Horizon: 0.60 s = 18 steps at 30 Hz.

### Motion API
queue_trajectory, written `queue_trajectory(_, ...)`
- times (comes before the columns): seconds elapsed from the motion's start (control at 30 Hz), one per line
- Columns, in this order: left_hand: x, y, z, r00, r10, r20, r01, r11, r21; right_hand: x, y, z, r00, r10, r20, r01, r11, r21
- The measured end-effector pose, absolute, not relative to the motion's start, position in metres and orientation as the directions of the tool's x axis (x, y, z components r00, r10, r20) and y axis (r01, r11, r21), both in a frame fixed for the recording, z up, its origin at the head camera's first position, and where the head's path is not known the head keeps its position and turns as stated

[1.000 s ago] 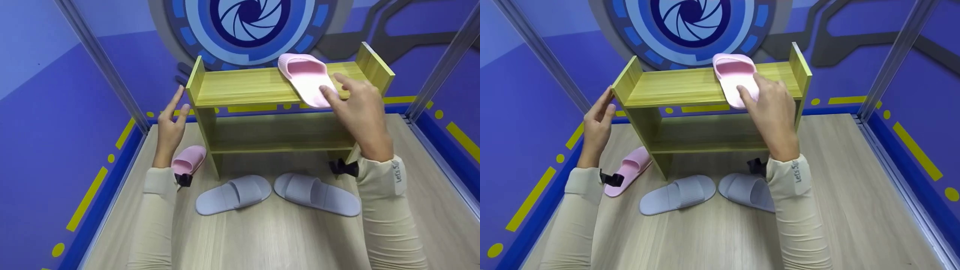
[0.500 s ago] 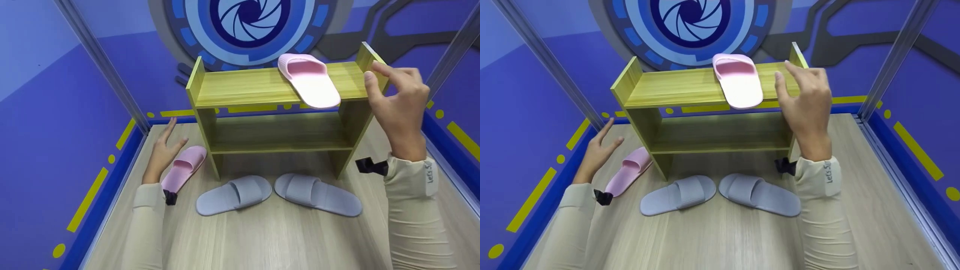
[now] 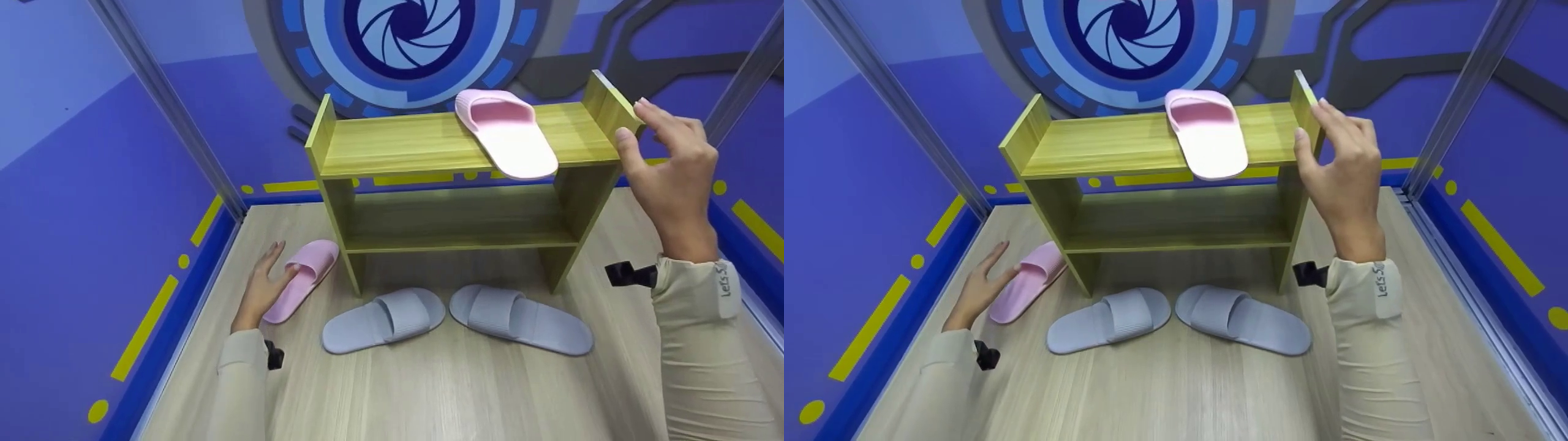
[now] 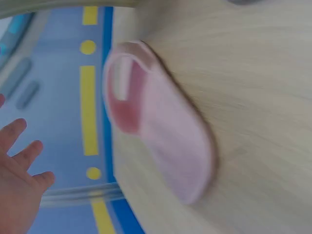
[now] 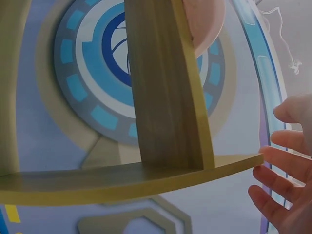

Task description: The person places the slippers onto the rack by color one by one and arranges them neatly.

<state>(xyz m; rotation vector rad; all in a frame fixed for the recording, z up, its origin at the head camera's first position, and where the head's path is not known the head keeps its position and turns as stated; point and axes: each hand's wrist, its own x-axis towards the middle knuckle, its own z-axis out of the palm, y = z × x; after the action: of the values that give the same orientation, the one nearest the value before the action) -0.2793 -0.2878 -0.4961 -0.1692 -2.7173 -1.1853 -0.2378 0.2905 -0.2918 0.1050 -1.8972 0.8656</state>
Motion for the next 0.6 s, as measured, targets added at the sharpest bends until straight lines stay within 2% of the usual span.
queue_trajectory(0.17, -0.278, -0.296, -0.518, -0.987, 0.011, 0.163, 0.125, 0.689, 0.714, -0.239, 0.297, -0.296, -0.518, 0.245, 0.82, -0.456, 0.732, -0.507)
queue_trajectory(0.4, -0.272, -0.306, -0.545, -0.996, -0.043, 0.075, 0.025, 0.688, 0.725, -0.241, 0.309, -0.3, -0.61, 0.192, 0.769, -0.465, 0.699, -0.543)
queue_trajectory(0.6, -0.264, -0.311, -0.564, -0.996, -0.083, -0.016, -0.068, 0.682, 0.728, -0.24, 0.316, -0.301, -0.639, 0.126, 0.758, -0.516, 0.661, -0.545)
